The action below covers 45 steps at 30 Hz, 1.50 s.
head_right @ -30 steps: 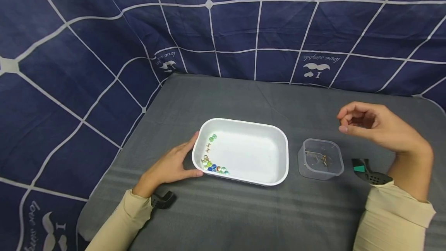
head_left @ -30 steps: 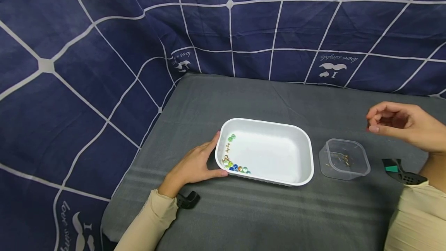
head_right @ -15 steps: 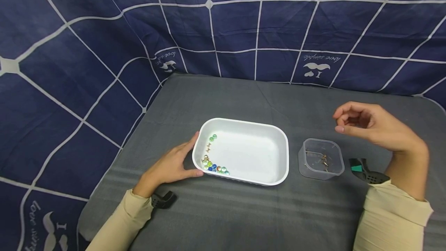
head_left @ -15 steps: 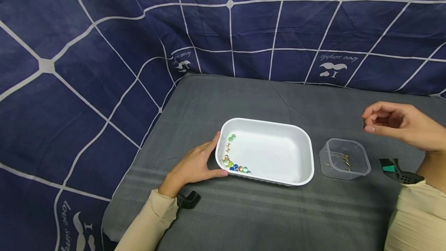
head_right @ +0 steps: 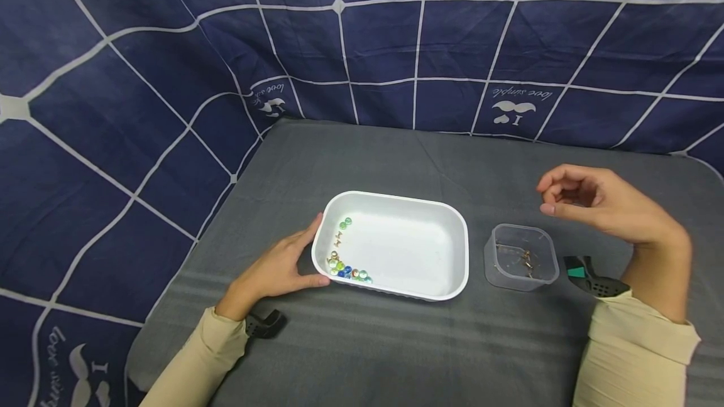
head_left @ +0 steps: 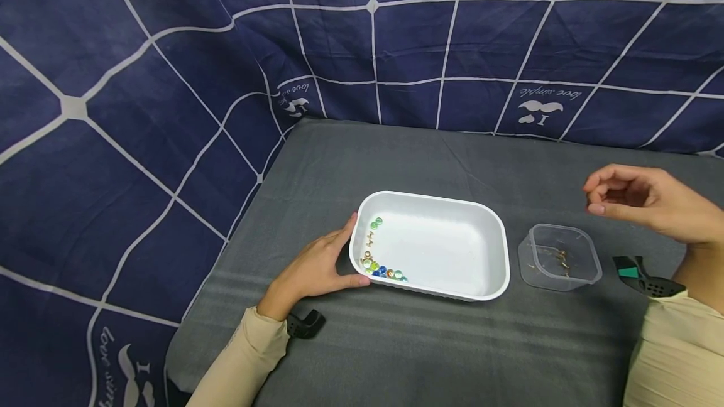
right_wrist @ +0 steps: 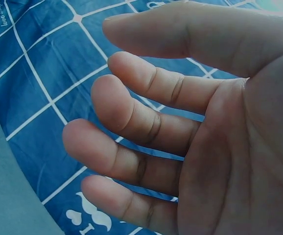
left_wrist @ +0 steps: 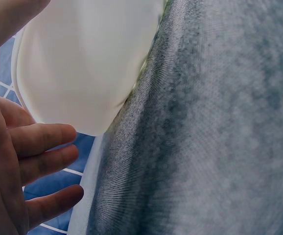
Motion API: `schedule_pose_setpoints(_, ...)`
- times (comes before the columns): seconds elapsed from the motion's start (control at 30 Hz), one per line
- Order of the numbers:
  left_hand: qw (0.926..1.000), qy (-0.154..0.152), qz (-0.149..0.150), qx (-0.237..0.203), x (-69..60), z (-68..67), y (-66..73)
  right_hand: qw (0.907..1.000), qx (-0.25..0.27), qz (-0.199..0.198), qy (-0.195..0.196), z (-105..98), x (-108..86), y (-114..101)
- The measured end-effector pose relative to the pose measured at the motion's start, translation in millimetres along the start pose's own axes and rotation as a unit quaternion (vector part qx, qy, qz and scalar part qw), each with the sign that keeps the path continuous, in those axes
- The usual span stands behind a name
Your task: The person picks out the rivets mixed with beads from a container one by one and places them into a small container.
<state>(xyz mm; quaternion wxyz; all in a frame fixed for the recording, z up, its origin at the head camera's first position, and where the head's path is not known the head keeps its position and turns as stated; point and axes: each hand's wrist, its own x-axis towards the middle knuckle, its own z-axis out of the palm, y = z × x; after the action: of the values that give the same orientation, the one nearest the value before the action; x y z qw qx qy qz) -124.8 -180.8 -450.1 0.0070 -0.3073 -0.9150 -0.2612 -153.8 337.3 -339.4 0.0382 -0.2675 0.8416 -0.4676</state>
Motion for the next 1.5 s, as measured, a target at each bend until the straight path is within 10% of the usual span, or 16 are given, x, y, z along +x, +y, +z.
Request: schedule_pose_setpoints(1.5,1.0000,0.000,-0.002,0.000,1.2,0.0,-0.4,0.9968,0.001,-0.032,-0.074,44,64.5,-31)
